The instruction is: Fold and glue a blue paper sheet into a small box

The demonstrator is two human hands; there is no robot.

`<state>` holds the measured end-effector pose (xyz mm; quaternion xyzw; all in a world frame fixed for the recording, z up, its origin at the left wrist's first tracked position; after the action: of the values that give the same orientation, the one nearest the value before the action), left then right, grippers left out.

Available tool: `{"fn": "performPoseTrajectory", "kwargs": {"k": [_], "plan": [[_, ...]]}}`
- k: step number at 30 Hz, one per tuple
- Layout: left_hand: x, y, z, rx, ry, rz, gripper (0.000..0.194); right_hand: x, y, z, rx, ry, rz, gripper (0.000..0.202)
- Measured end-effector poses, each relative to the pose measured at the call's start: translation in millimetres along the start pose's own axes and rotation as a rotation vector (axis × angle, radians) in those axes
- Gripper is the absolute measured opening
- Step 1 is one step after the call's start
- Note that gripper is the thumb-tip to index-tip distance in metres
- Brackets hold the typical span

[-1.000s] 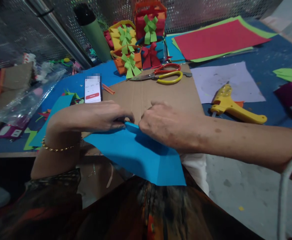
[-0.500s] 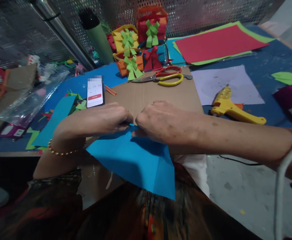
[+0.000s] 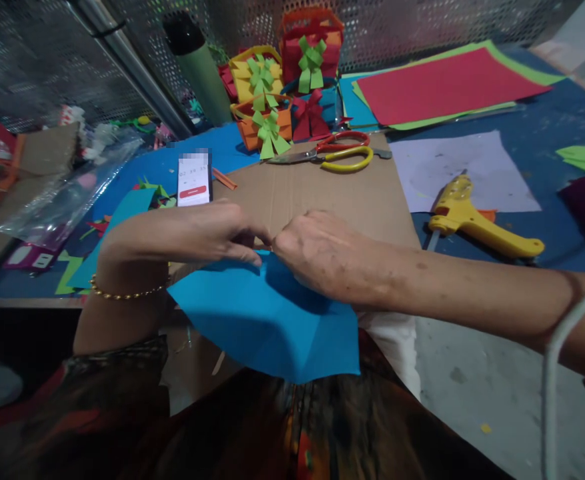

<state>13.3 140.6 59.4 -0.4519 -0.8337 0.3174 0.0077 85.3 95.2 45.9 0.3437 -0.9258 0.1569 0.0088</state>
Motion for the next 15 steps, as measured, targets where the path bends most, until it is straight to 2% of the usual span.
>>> {"fn": "performPoseTrajectory", "kwargs": {"k": [4, 7, 10, 15], "plan": [[1, -1, -9.4, -0.027, -0.085, 0.028, 0.031, 1, -2, -3, -0.033, 0.005, 0.004, 0.027], [-11, 0, -6.4, -0.028, -0.036, 0.086, 0.018, 1, -1, -2, 0.036, -0.007, 0.042, 0.026], [-21, 0, 0.1, -0.018, 0.085, 0.040, 0.010, 2, 0, -2, 0.074, -0.039, 0.059, 0.024], [-35, -9, -2.7, -0.084, 0.195, 0.020, 0.032, 1, -2, -4, 0.009, -0.066, 0.031, 0.020]]}}
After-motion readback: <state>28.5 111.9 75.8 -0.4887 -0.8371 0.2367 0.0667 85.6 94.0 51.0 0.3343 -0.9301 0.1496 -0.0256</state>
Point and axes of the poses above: each hand's wrist, its own y-axis towards the middle knuckle, its own z-axis out of the palm, x = y × z, the point moved 8 cm from there along y, towards the middle knuckle, and after that the axes turned 4 degrees about x, right-handed, at the moved point
